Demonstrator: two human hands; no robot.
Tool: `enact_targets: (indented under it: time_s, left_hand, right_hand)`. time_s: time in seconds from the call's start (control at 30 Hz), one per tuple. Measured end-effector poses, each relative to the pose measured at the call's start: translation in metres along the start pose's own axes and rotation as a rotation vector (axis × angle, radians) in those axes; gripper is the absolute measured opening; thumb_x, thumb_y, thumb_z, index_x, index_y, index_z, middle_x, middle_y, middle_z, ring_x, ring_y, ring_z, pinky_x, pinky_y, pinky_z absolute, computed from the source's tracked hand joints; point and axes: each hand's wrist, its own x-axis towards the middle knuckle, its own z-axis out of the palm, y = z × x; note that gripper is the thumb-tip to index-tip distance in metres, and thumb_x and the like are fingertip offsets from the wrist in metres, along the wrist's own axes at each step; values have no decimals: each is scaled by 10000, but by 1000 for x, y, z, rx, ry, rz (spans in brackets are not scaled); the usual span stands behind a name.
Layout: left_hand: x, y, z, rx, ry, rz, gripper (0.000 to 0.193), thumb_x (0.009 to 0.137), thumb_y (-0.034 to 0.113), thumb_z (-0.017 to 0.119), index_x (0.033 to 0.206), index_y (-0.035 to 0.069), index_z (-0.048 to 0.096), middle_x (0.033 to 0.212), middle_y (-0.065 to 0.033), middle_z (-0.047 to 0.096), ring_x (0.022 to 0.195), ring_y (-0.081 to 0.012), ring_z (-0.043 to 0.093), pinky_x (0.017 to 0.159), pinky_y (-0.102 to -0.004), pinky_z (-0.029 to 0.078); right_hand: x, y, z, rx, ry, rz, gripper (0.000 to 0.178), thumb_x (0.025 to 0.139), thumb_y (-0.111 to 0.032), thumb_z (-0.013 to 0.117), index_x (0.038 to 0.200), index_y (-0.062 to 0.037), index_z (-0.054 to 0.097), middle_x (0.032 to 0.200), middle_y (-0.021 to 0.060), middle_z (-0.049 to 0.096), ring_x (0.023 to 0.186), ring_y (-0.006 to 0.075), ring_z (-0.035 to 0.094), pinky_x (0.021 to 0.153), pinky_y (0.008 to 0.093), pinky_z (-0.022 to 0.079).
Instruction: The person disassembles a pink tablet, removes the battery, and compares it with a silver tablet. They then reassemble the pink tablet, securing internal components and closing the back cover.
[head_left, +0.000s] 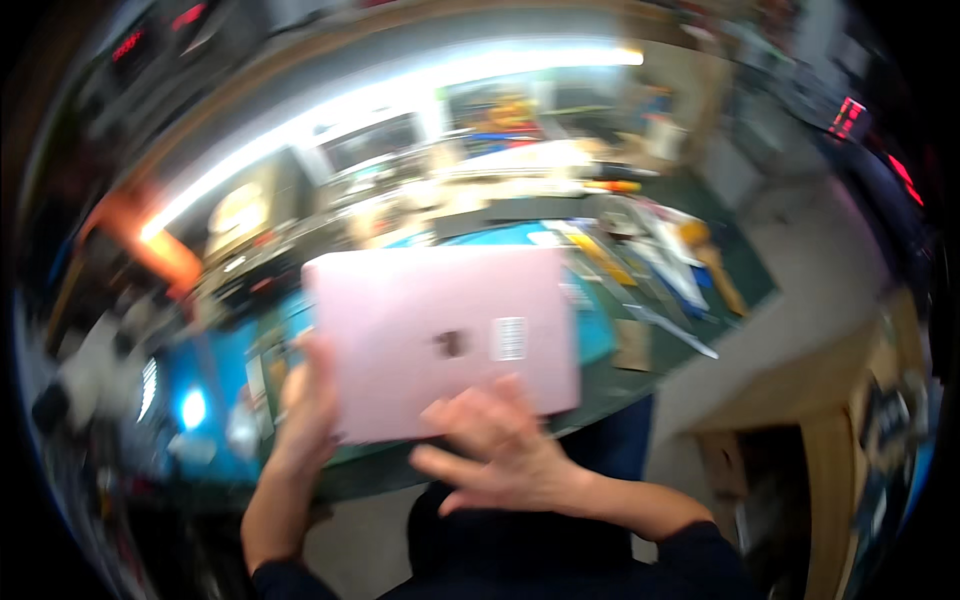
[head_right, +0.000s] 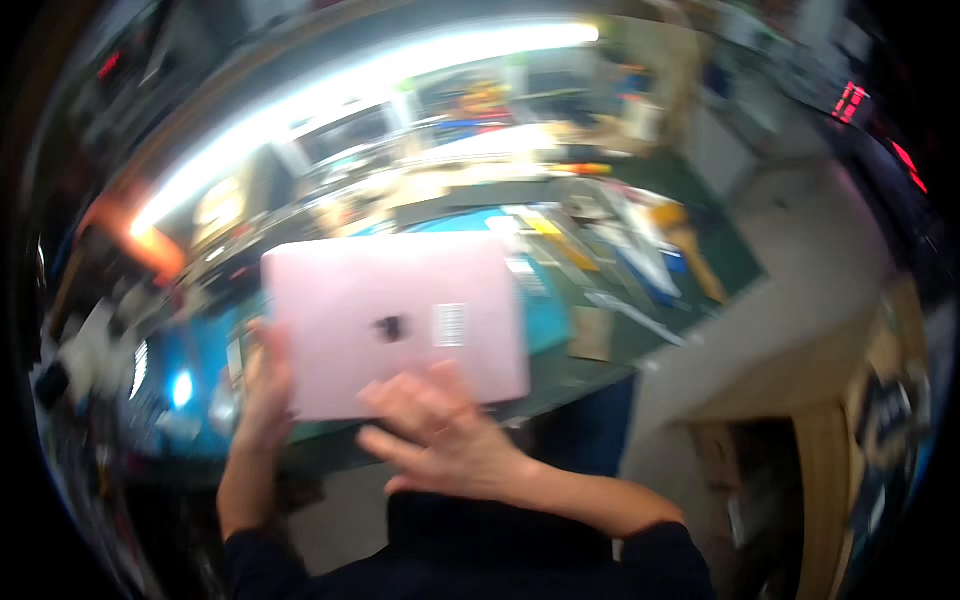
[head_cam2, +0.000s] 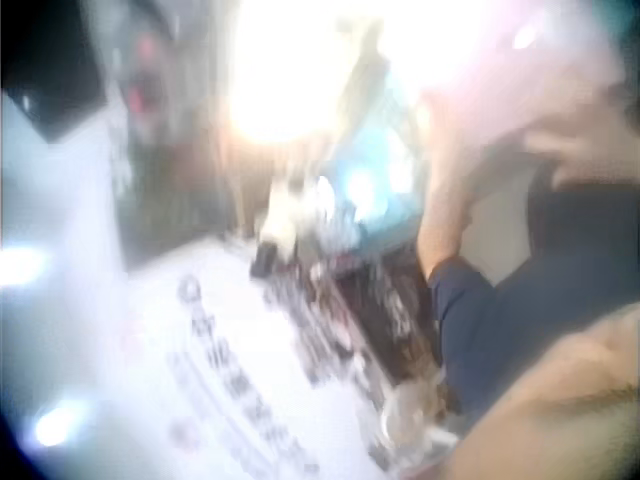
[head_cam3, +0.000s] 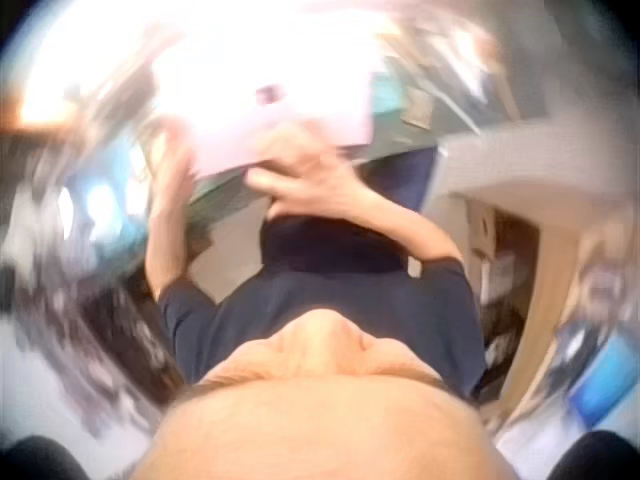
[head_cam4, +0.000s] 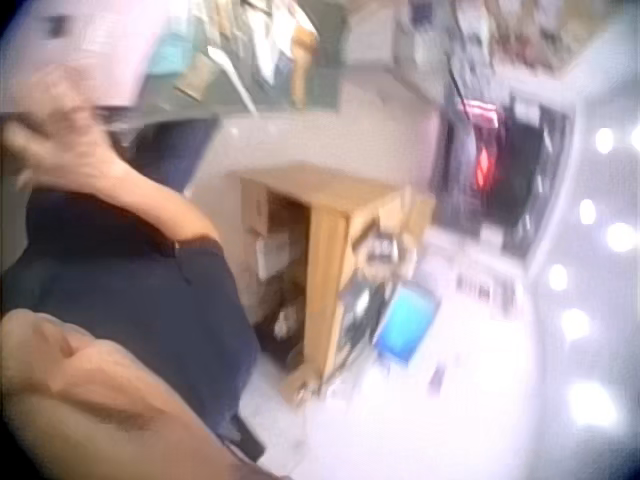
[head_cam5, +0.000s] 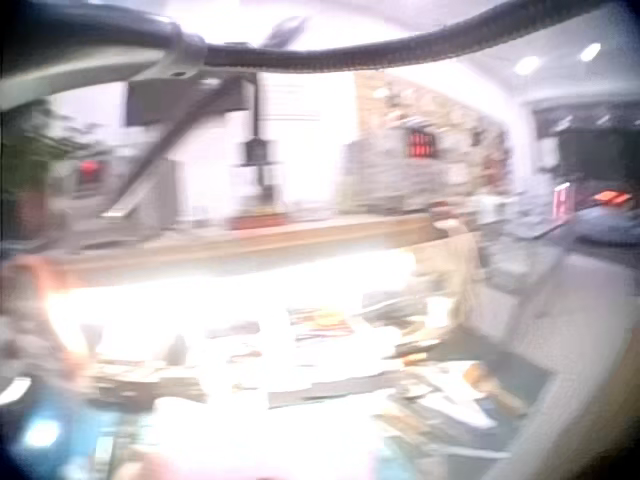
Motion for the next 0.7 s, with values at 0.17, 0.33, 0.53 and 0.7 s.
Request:
enact_targets:
  time_s: [0.17,0.33,0.53,0.7]
  left_hand:
    - [19,-63,-69,-131,-104,-16,607,1124,475,526,1503,3,484,1316,-106,629,1154,-193,633,982,-367,542]
    - [20,-24,-49,27,176,-319,780,1048,473,659,1612,12,379,1619,-175,474,1486,-369,453,1253,-503,324]
    - [34,-17,0,61,115,-176,727,1054,467,654,1570,14,417,1549,-157,506,1417,-336,484,1199,-477,360]
    - [34,-16,22,74,95,-152,683,1059,462,649,1536,16,448,1491,-141,532,1360,-308,509,1154,-455,390]
  right_hand:
    - [-76,21,-39,-138,430,-84,275,1033,-392,680,1186,-169,731,1236,10,712,1138,211,657,1059,446,517]
    - [-249,71,-190,-786,630,674,198,958,-54,641,1124,-29,747,1091,165,751,1059,388,702,968,500,546]
    - [-514,25,-357,-1775,463,1407,692,956,-408,735,1473,5,532,1509,297,508,1413,500,452,1177,582,369]
    - [-592,-45,-424,-1511,386,1601,855,910,-466,782,1538,18,462,1593,294,441,1498,470,382,1232,559,323]
